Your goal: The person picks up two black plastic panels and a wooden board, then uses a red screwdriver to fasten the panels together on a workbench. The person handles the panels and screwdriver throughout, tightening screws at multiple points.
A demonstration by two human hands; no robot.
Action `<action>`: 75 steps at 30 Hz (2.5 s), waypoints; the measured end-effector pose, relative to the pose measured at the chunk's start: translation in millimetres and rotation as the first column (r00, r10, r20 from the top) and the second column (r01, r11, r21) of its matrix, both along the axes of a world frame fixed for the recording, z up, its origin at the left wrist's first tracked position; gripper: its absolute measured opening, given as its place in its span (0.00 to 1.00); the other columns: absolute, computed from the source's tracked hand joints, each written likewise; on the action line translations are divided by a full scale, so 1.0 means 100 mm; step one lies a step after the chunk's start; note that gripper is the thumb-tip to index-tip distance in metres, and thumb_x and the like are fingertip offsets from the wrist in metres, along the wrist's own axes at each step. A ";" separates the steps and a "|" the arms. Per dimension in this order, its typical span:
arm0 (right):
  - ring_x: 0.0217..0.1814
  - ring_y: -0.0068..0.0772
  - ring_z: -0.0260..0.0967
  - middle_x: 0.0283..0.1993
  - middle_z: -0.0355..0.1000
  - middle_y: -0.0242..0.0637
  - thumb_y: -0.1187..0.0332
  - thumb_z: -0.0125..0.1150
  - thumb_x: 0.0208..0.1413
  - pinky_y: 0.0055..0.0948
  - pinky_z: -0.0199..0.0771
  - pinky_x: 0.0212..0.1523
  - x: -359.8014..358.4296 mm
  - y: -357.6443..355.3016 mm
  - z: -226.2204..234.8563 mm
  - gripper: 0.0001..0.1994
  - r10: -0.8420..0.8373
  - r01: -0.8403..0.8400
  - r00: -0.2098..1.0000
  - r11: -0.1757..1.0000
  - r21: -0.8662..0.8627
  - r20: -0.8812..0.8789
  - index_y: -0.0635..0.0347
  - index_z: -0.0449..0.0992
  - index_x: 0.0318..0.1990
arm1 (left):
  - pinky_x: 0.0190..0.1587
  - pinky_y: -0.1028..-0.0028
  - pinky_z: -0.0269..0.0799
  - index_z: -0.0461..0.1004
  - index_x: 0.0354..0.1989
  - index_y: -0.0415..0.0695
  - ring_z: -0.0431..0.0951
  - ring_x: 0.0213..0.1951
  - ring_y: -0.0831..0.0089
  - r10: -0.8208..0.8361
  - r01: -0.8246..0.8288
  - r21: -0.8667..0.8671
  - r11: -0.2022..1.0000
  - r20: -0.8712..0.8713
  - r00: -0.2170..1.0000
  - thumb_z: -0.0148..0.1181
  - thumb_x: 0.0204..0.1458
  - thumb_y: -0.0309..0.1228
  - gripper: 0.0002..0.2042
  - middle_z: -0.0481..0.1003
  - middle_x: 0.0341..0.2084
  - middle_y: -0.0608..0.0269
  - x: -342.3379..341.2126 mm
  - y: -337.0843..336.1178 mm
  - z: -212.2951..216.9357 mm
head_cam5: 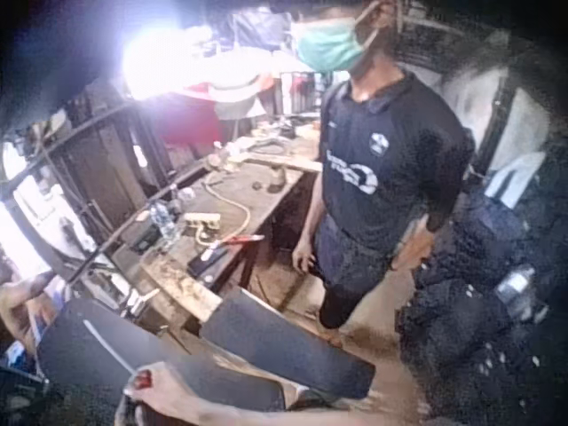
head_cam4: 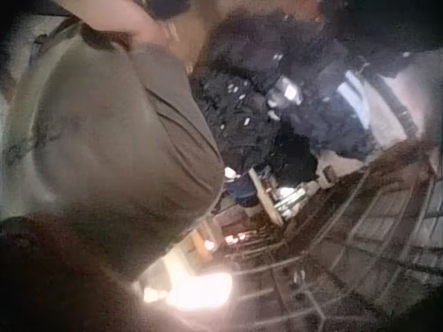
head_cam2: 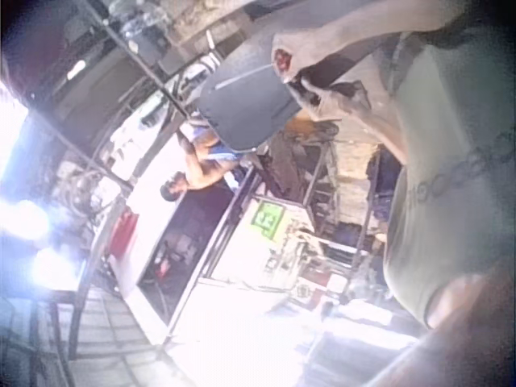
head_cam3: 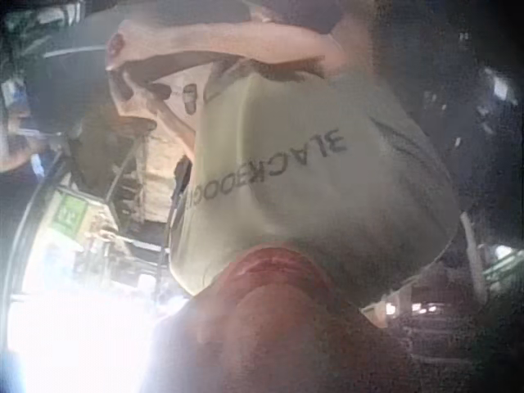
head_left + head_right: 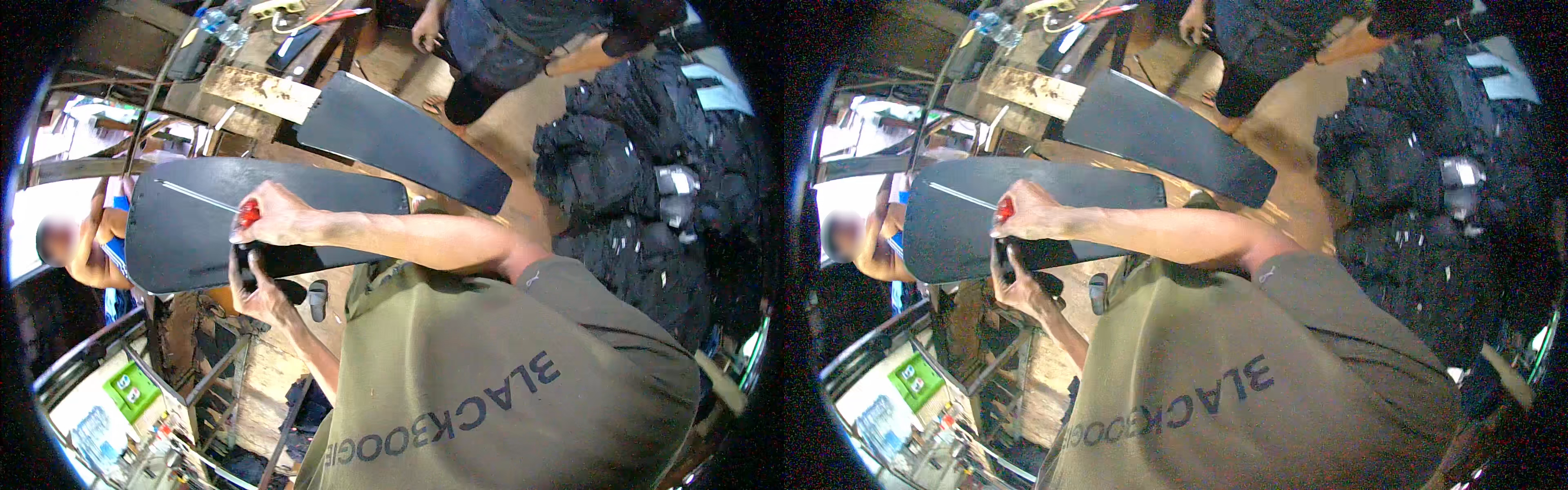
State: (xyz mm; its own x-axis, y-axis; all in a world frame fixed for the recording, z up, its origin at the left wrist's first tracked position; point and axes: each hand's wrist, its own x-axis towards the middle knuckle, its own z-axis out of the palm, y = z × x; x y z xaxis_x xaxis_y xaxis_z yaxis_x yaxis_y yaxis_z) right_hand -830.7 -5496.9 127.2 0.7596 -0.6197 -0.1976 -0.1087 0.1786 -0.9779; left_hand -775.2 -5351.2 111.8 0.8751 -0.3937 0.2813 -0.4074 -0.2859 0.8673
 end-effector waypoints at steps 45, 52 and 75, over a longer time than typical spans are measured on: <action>0.48 0.47 0.83 0.48 0.82 0.52 0.71 0.68 0.57 0.36 0.80 0.53 -5.06 0.24 -0.53 0.14 -0.505 0.146 0.724 0.778 -0.611 -0.470 0.67 0.83 0.50 | 0.47 0.57 0.77 0.78 0.49 0.39 0.79 0.46 0.60 0.689 -0.100 0.813 0.573 -0.412 0.596 0.55 0.66 0.51 0.24 0.79 0.47 0.55 -1.65 3.90 -2.31; 0.46 0.54 0.80 0.44 0.82 0.52 0.68 0.67 0.57 0.45 0.78 0.52 -5.05 0.10 -0.49 0.13 -0.457 0.138 0.759 0.810 -0.570 -0.465 0.66 0.83 0.47 | 0.48 0.56 0.78 0.78 0.50 0.39 0.79 0.48 0.59 0.654 -0.032 0.908 0.417 -0.276 0.704 0.52 0.67 0.53 0.26 0.79 0.48 0.55 -1.91 3.94 -2.42; 0.20 0.28 0.70 0.28 0.79 0.39 0.65 0.63 0.57 0.29 0.66 0.18 -4.03 -0.72 0.11 0.11 -0.009 0.198 0.477 0.975 0.098 -0.879 0.66 0.81 0.36 | 0.45 0.55 0.79 0.81 0.50 0.41 0.81 0.44 0.58 0.769 -0.440 0.631 0.639 -0.536 0.348 0.64 0.61 0.44 0.19 0.81 0.45 0.52 -0.67 3.09 -2.92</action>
State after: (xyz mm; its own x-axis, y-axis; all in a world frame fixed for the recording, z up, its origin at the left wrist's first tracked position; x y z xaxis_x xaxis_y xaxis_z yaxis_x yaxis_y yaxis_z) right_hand -1234.0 -5569.2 138.4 0.0706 -0.5673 -0.8205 -0.8539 0.3908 -0.3437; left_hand -842.1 -5042.4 -179.9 0.7109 0.4257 -0.5598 0.7017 -0.4821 0.5246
